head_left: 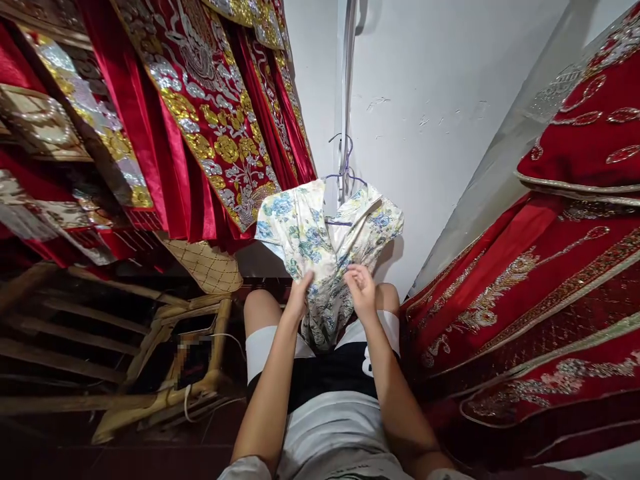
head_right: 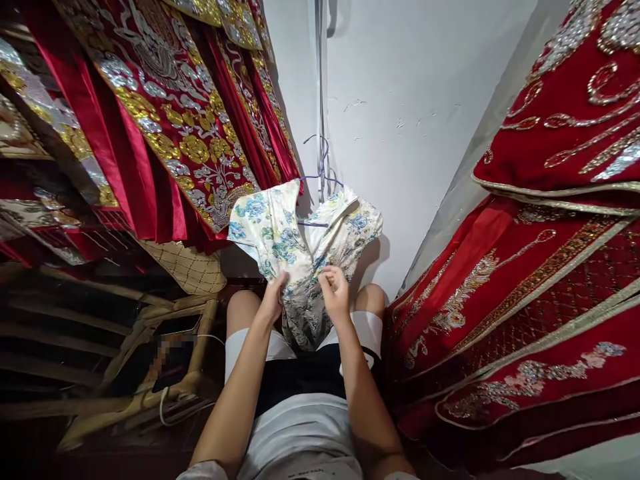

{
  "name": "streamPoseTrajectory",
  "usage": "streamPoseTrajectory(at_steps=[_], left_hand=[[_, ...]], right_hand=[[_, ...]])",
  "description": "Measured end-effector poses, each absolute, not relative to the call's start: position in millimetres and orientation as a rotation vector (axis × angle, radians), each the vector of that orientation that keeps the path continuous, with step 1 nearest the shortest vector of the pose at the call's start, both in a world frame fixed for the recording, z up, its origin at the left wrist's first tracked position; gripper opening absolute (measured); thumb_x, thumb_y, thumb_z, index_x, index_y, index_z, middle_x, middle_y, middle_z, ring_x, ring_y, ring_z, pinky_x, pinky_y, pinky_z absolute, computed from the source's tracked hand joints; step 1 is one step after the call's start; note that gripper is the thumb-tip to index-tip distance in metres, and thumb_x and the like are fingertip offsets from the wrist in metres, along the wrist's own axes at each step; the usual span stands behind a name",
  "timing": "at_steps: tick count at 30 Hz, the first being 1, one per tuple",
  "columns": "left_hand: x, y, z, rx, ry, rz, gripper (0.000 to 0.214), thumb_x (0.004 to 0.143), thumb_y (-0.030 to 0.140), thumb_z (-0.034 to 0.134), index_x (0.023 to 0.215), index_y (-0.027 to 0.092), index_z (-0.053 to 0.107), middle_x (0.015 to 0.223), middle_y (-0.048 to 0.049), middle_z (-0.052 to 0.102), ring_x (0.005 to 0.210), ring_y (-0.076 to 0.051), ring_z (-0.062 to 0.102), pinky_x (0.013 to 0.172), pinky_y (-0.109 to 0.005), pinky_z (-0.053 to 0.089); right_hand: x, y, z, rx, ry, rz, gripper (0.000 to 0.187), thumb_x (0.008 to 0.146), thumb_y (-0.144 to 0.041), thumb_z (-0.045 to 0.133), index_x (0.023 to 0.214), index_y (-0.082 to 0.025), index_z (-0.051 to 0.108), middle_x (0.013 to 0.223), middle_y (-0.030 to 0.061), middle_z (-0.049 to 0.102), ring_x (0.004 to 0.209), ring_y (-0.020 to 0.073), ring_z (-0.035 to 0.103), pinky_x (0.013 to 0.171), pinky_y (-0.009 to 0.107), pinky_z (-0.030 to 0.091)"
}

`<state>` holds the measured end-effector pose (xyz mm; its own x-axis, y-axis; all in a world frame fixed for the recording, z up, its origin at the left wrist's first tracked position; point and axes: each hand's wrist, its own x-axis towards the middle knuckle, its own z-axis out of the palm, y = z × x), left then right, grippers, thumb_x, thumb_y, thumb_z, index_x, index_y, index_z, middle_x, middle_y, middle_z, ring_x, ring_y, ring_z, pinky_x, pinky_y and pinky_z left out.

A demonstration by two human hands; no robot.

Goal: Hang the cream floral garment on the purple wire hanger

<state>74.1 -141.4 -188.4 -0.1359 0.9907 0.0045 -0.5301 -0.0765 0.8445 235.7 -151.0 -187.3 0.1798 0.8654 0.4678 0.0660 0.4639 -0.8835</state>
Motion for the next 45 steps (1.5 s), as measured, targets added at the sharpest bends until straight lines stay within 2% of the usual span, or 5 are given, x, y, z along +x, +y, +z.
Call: streamPoseTrajectory(at_steps=[16,20,33,42,45], left_hand=[[105.6,-164.8,-203.2,1.672,1.632,1.976,0.07,0.083,0.043,0.075,0.144,0.02,0.048,0.145,-0.02,0.049,0.14,-0.035,0.043,0.117,-0.053,0.033],[121.3,-163.2,-201.8,1.912,1.389,1.786,0.018,0.097,0.032,0.053,0.107,0.021,0.063,0.098,-0.008,0.066,0.097,-0.024,0.063,0.091,-0.038,0.049],[115.7,-175.5,-187.0,2.237,1.316,1.179,0.019,0.096,0.023,0.049,0.077,0.025,0.053,0.07,-0.002,0.057,0.066,-0.021,0.055,0.064,-0.031,0.034],[97.0,-111.0,-69.1,2.182,1.02,1.554,0.038,0.097,0.033,0.059,0.134,0.023,0.06,0.101,-0.0083,0.072,0.083,-0.022,0.066,0.078,-0.032,0.047],[98.3,-84.4,-18.1,2.26,0.936,1.643,0.022,0.1,0.03,0.054,0.113,0.02,0.069,0.092,-0.0058,0.072,0.078,-0.019,0.063,0.077,-0.031,0.046]], right_hand=[[241.6,-168.9,-160.4,-0.975,-1.378,0.976,0.029,0.087,-0.043,0.06,0.068,-0.021,0.061,0.057,-0.0024,0.046,0.055,0.0138,0.042,0.054,0.028,0.031],[250.7,-171.9,-151.1,-1.0,-1.623,0.951,0.028,0.09,-0.042,0.056,0.075,-0.02,0.065,0.062,-0.0011,0.052,0.059,0.0153,0.048,0.059,0.028,0.036],[275.8,-55.3,14.4,-1.303,-1.761,-0.068,0.025,0.093,-0.026,0.053,0.071,-0.019,0.062,0.065,0.0026,0.055,0.068,0.0198,0.048,0.069,0.03,0.032],[267.5,-68.5,-0.7,-0.971,-1.508,0.5,0.024,0.085,-0.025,0.058,0.064,-0.016,0.063,0.051,-0.0048,0.045,0.051,0.0104,0.039,0.055,0.025,0.032],[256.3,-69.5,-4.9,-0.841,-1.423,0.745,0.021,0.082,-0.028,0.061,0.066,-0.016,0.065,0.052,-0.0044,0.049,0.047,0.008,0.037,0.049,0.023,0.03]])
